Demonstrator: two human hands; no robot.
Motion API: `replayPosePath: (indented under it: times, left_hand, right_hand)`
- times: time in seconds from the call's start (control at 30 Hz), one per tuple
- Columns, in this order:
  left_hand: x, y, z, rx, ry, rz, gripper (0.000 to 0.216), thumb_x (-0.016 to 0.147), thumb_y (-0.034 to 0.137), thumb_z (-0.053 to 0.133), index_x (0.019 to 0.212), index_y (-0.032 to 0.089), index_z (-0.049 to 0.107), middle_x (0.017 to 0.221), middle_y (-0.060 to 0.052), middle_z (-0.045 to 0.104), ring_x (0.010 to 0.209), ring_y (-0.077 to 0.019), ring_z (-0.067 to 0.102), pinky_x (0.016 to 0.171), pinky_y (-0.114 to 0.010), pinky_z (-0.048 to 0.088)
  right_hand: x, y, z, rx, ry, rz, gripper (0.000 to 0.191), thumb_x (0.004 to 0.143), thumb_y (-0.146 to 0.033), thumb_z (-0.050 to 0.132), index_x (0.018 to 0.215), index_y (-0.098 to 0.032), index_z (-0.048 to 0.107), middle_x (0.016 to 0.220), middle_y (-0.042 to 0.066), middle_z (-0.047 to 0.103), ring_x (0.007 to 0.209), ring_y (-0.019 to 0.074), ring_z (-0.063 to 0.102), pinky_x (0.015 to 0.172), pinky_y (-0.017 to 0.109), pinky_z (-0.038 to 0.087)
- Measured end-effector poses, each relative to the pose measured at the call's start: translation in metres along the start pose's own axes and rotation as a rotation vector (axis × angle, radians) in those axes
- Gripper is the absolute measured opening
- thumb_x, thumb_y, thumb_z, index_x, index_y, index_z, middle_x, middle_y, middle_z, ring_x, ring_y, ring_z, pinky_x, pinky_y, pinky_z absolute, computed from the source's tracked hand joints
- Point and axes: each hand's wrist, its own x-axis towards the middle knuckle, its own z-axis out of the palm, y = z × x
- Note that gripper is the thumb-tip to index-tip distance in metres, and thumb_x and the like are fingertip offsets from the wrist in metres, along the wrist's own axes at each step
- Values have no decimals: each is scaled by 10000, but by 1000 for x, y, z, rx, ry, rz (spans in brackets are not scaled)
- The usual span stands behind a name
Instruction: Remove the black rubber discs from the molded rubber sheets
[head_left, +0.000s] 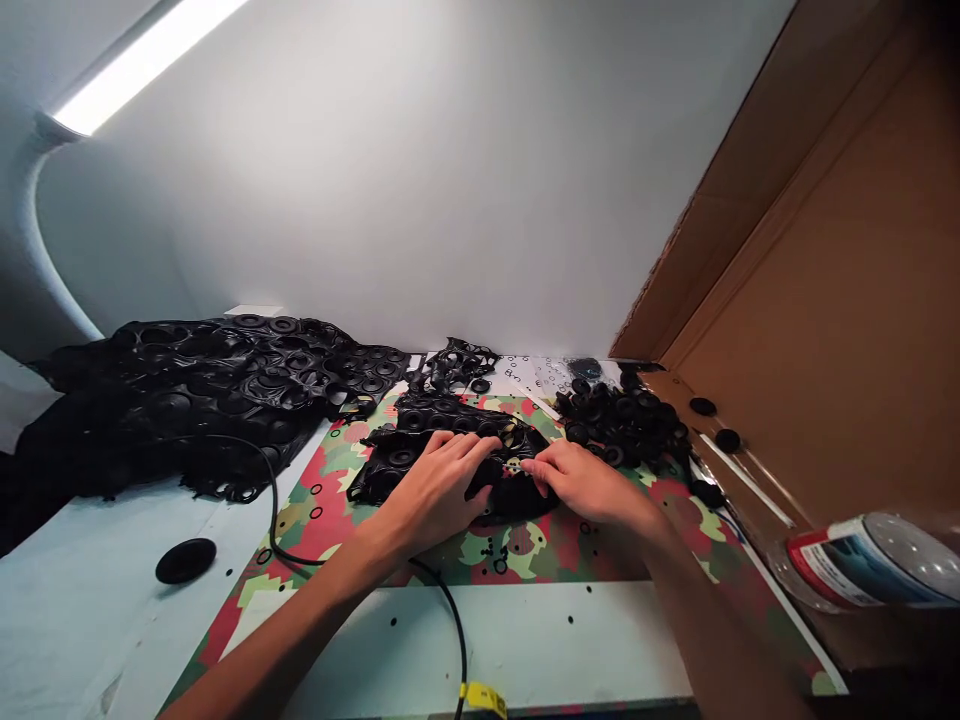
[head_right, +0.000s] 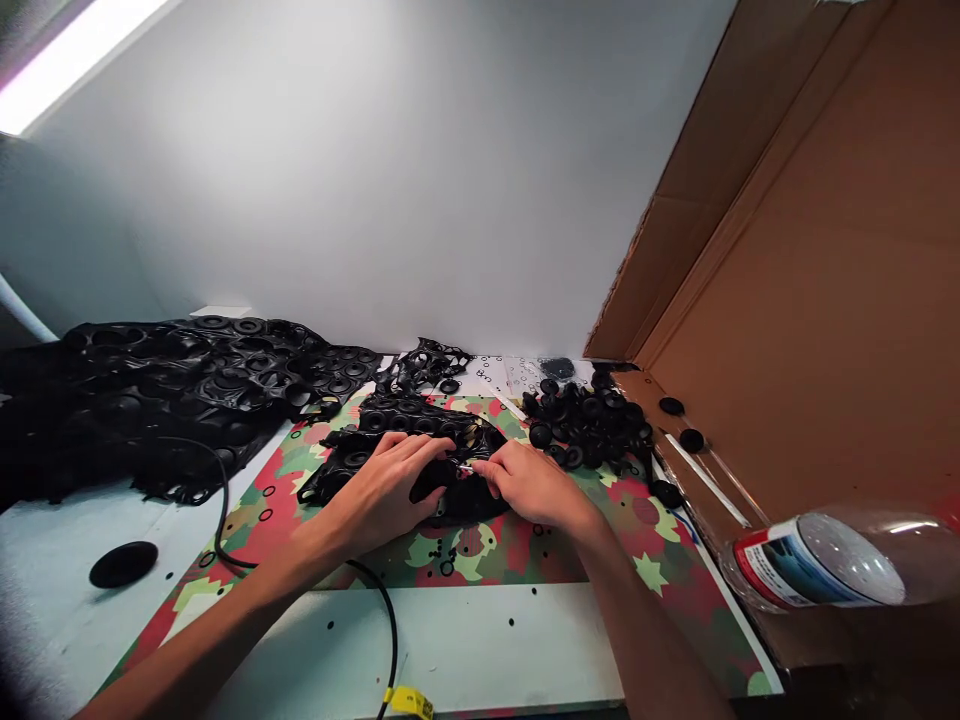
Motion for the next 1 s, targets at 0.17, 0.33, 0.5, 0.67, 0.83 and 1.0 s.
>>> replayPosePath:
  times: [0.17,0.33,0.5,0.67,0.83,1.0]
  left_hand:
    - [-1,1,-4,-158,184,-106,495,842,141,773,1297,239,604,1098,-41,747,1024,-259,682,935,-395,544]
    - [-4,0,-2,-201,190,-124,482,863,152,761,1313,251,618,1163,-53,754,1077,-268,688,966,-413,547]
    - [-4,0,0,-209,190,-143,459,876,140,745,1304,247,622,1180,-53,753,1075,-264,703,986,-426,537]
    - [-4,-2,0,-219,187,-131,460,900,142,720,1335,243,610,1223,-58,757,1121,-267,721,1012,-427,520]
    - [-5,-1,1,-193,158,-146,438,913,141,726,1327,231,618,1196,-53,747,1092,-262,691,1000,-424,521]
    - [-4,-1,1,-209,154,-168,401,929,156,714,1312,233,625,1229,-56,735,1117,-261,689,1018,-432,515]
  right_hand:
    - [1,-2,2,54,-9,-51,509,1101,-498,506,691,-205,574,669,-12,575,646,154,514,619,308,333]
    - [3,-2,5,93,-9,-88,513,1114,-511,489,711,-204,574,703,-12,587,679,157,516,647,306,354]
    - [5,5,4,105,21,-114,498,1106,-508,477,706,-213,511,693,-23,526,681,156,476,657,308,339]
    - [8,4,6,111,28,-140,502,1093,-513,480,687,-223,425,666,-35,441,650,146,394,624,318,288]
    - [10,0,14,39,62,-147,514,1089,-521,485,679,-221,410,668,-31,429,655,149,370,615,325,255]
    - [10,0,15,-16,144,-151,527,1093,-510,486,671,-219,362,667,-24,435,667,154,372,626,329,254]
